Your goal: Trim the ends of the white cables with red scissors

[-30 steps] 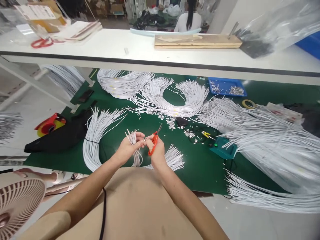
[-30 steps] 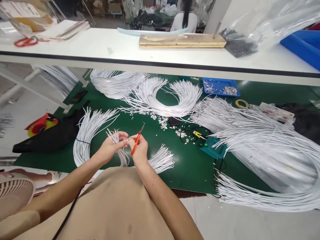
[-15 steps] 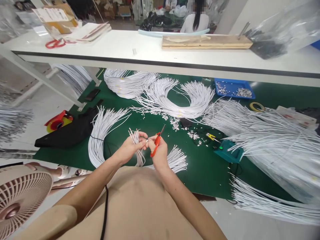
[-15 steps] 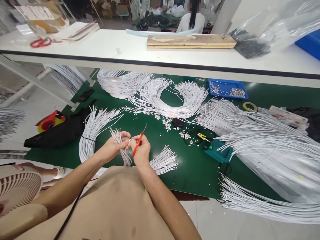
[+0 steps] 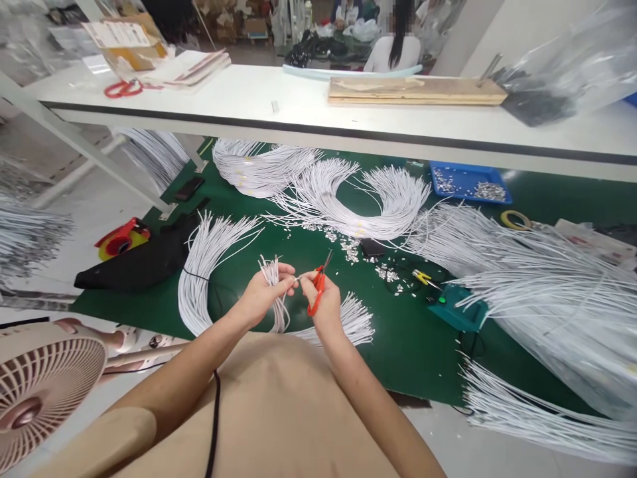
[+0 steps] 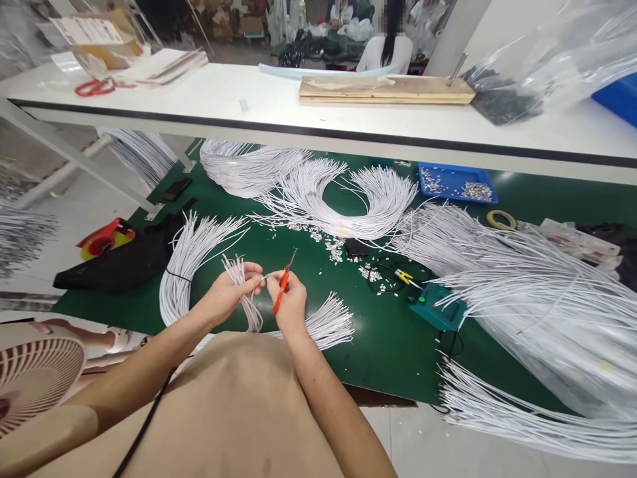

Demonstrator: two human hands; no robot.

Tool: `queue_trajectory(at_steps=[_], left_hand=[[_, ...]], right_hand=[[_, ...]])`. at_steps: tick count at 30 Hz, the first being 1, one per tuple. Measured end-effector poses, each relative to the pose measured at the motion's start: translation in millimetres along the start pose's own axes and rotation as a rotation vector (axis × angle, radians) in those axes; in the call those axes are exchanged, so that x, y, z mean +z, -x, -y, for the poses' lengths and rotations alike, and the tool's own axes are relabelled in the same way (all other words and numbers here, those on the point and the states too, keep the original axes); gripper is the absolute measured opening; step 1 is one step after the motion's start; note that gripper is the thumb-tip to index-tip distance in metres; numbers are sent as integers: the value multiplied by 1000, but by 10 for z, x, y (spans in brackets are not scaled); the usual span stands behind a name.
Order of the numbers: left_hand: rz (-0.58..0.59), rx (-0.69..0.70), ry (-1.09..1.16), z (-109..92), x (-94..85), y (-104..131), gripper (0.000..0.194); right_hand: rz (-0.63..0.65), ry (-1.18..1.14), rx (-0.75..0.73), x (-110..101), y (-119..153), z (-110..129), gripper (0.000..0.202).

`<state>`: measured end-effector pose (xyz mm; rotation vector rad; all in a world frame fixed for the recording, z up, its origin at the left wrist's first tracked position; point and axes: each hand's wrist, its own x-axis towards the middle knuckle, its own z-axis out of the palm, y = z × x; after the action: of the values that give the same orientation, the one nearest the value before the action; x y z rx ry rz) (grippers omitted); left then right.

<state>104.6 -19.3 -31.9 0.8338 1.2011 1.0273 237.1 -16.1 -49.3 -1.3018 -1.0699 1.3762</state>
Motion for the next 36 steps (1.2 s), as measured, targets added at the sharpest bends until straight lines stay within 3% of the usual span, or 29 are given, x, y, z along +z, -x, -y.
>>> queue_trajectory(at_steps=[6,12,23,36], left_hand=[[-60,18,12,2,17,-8,33],[-88,26,-25,-23,33,-3,29],[-59,52,-88,-66,24,-15,25],[-26,125,-220,17,-29,-40,15]], right_hand=[[131,515,-177,-142,30,-98,18],[147,950,-281,-143,77,-135,12],[143,1218,-402,-194,31,-65,11],[124,1237,-530,-203,-40,-200,13]])
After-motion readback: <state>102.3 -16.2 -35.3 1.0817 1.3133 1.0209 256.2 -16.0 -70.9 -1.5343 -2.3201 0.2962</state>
